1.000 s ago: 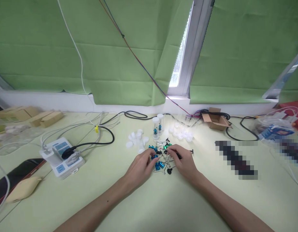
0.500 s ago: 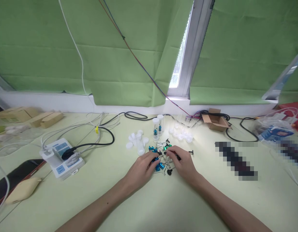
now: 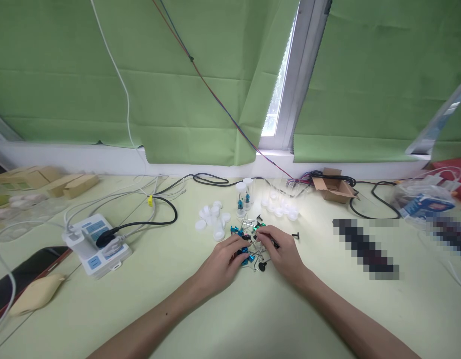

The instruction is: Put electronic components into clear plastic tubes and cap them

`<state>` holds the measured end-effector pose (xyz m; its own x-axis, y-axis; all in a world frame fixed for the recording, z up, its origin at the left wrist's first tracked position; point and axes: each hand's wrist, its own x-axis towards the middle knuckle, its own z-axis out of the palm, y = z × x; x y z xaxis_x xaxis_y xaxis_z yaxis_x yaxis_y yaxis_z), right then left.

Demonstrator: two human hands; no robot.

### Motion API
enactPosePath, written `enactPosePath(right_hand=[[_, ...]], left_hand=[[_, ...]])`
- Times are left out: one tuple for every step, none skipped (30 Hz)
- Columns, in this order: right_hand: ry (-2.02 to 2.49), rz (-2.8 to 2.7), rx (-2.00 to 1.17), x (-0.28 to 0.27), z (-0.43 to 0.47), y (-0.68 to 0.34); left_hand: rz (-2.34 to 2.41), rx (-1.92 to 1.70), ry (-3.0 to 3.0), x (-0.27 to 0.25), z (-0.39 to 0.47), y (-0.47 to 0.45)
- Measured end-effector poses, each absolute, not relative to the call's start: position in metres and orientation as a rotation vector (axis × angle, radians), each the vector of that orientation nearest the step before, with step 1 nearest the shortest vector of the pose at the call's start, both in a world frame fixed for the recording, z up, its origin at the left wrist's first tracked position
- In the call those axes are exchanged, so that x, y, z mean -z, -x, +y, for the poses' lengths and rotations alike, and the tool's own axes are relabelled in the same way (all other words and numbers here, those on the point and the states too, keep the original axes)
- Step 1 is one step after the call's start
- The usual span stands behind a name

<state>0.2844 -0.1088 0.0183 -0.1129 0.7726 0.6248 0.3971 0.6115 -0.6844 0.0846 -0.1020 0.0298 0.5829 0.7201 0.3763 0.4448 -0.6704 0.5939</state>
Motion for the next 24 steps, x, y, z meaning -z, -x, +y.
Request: enactPosePath(right_hand=[[0.970,-1.724,-0.441,-0.017,-0.109,-0.284],[0.973,-1.715,-0.461,-0.016,-0.109,-0.284],[0.971,-1.703,-0.483,-0.016,-0.109,-0.284],[0.965,-1.691,-0.504,-0.015,-0.109,-0.283],[0.960,-1.680,-0.519,-0.015,-0.109,-0.283],[0.960,-1.668,-0.528,-0.015,-0.109,-0.283],[0.969,-1.658,-0.528,-0.016,-0.109,-0.283],[0.989,-1.651,-0.524,-0.016,-0.108,-0.283],[1.015,-1.651,-0.515,-0.017,-0.108,-0.283],[1.038,-1.659,-0.497,-0.018,-0.108,-0.283],[1.051,-1.681,-0.475,-0.019,-0.108,-0.283],[1.055,-1.716,-0.450,-0.020,-0.108,-0.283],[1.051,-1.761,-0.426,-0.020,-0.108,-0.283],[1.040,-1.811,-0.405,-0.021,-0.109,-0.282],[1.027,-1.862,-0.389,-0.021,-0.110,-0.282],[1.017,-1.912,-0.380,-0.021,-0.112,-0.280],[1.010,-1.957,-0.375,-0.021,-0.113,-0.279],[1.006,-2.006,-0.371,-0.021,-0.115,-0.277],[1.008,-2.053,-0.368,-0.021,-0.117,-0.275],[1.005,-2.096,-0.358,-0.021,-0.119,-0.274],[1.003,-2.135,-0.353,-0.020,-0.121,-0.272],[1.002,-2.162,-0.347,-0.020,-0.122,-0.271],[1.002,-2.184,-0.339,-0.020,-0.123,-0.270],[1.003,-2.200,-0.332,-0.020,-0.124,-0.269]], left_hand=[[0.944,-0.856,-2.367,-0.030,-0.102,-0.085],[0.959,-0.867,-2.356,-0.030,-0.102,-0.085],[0.975,-0.879,-2.340,-0.030,-0.102,-0.086],[0.995,-0.893,-2.321,-0.030,-0.102,-0.086],[1.020,-0.909,-2.295,-0.030,-0.102,-0.086],[1.045,-0.927,-2.265,-0.030,-0.102,-0.086],[1.070,-0.946,-2.231,-0.031,-0.101,-0.086],[1.095,-0.971,-2.196,-0.031,-0.101,-0.085],[1.115,-0.994,-2.164,-0.031,-0.100,-0.085],[1.132,-1.017,-2.136,-0.031,-0.100,-0.085],[1.144,-1.041,-2.114,-0.031,-0.099,-0.084],[1.154,-1.064,-2.100,-0.031,-0.099,-0.084],[1.164,-1.087,-2.091,-0.032,-0.098,-0.084],[1.173,-1.106,-2.088,-0.032,-0.097,-0.084],[1.180,-1.122,-2.087,-0.031,-0.097,-0.083],[1.185,-1.140,-2.084,-0.031,-0.096,-0.083],[1.189,-1.157,-2.082,-0.031,-0.096,-0.082],[1.193,-1.174,-2.080,-0.031,-0.095,-0.082],[1.195,-1.191,-2.078,-0.031,-0.095,-0.081],[1.198,-1.205,-2.081,-0.030,-0.094,-0.081],[1.199,-1.216,-2.089,-0.030,-0.094,-0.080],[1.200,-1.223,-2.101,-0.030,-0.094,-0.080],[1.198,-1.227,-2.115,-0.029,-0.093,-0.079],[1.196,-1.230,-2.127,-0.029,-0.093,-0.079]])
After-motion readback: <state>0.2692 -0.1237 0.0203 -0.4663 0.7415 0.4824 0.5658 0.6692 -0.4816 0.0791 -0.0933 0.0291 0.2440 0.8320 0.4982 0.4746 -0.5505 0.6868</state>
